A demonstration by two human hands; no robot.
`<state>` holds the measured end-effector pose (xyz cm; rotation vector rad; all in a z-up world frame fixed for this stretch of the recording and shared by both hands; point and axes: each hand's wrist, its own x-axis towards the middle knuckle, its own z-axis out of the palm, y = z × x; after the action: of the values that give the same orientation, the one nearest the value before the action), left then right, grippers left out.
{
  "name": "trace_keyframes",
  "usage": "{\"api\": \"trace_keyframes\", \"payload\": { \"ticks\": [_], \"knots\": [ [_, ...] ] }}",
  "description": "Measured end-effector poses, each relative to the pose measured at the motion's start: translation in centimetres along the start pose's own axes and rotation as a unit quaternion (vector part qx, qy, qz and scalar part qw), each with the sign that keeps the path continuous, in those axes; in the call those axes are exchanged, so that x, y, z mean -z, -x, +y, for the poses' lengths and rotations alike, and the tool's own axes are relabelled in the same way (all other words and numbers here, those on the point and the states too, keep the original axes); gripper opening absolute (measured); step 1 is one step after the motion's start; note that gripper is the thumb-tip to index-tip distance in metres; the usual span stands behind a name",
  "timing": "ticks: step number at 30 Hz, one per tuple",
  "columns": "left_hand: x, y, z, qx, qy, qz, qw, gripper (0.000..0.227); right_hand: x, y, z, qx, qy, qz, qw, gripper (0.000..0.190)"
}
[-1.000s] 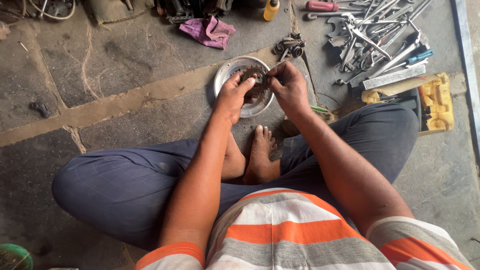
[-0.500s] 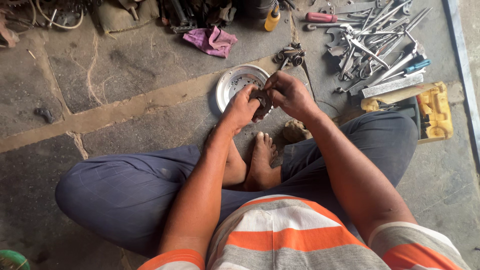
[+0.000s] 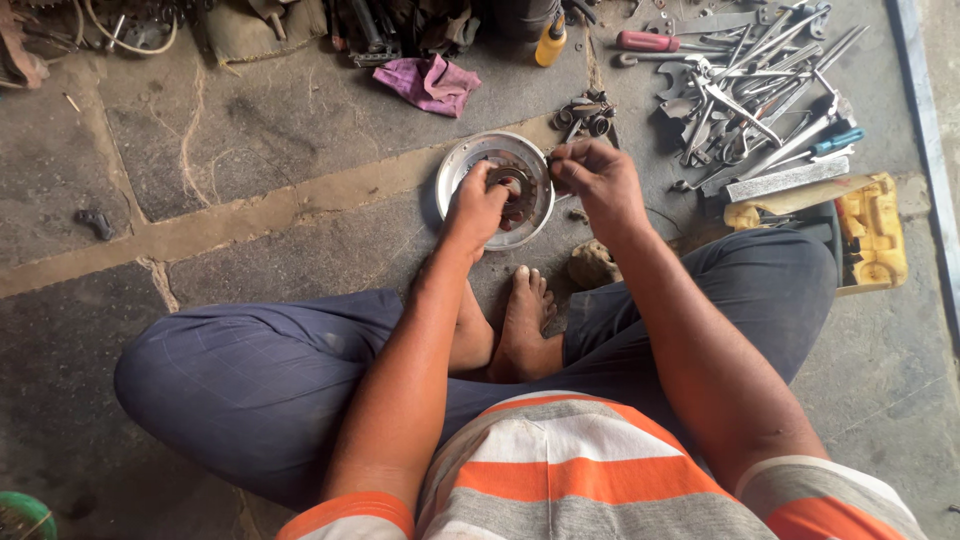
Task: The person sits on the floor and cleans a small mechanical part by hand, rubbing it over a white plate containing liquid. The person repeatedly dips the part into the liquid and rubs it between their fingers to remove dirt.
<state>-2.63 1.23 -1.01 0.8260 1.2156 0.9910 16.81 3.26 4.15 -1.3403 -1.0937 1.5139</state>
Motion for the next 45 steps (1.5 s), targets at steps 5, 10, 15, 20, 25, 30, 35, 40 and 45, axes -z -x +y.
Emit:
{"api": "trace_keyframes", "payload": {
  "ticks": [5, 10, 15, 20, 25, 30, 35, 40, 45],
  "knots": [
    [0.2, 0.0, 0.0, 0.057, 0.08, -0.005, 0.995, 0.021, -1.7, 0.9, 0.4, -0.025, -0.003, -0.023, 0.999, 0.011],
    [-0.1, 0.3, 0.5, 0.017, 0.021, -0.017, 1.0, 0.022, -2.3, 1.3, 0.3, 0.047, 0.163, -0.026, 0.985, 0.012],
    [0.8, 0.4, 1.4, 0.07, -0.033, -0.053, 0.996, 0.024, -1.1, 1.2, 0.3, 0.057, 0.063, -0.136, 0.987, 0.013],
    [0.7, 0.4, 1.0, -0.004, -0.087, -0.082, 0.993, 0.024, -1.2, 0.9, -0.3, 0.118, 0.206, -0.13, 0.963, 0.015],
    [0.0, 0.7, 0.4, 0.025, -0.172, -0.097, 0.98, 0.023, -1.2, 0.3, -1.6, 0.05, 0.218, -0.175, 0.959, 0.014],
    [-0.6, 1.4, 0.9, 0.005, -0.301, -0.12, 0.946, 0.036, -0.8, -0.1, -2.1, 0.043, 0.304, -0.206, 0.929, 0.014],
    [-0.2, 0.9, 1.6, -0.001, -0.245, -0.042, 0.969, 0.037, -0.2, -0.5, -1.5, 0.03, 0.068, -0.069, 0.995, 0.009],
    [0.1, 0.4, 1.3, -0.025, -0.232, -0.035, 0.972, 0.035, -0.5, -0.4, -0.6, -0.011, 0.084, -0.096, 0.992, 0.007],
    [0.6, 0.5, 0.8, 0.013, 0.061, -0.007, 0.998, 0.027, -1.6, 0.1, 0.8, 0.03, -0.008, -0.021, 0.999, 0.009]
  ]
}}
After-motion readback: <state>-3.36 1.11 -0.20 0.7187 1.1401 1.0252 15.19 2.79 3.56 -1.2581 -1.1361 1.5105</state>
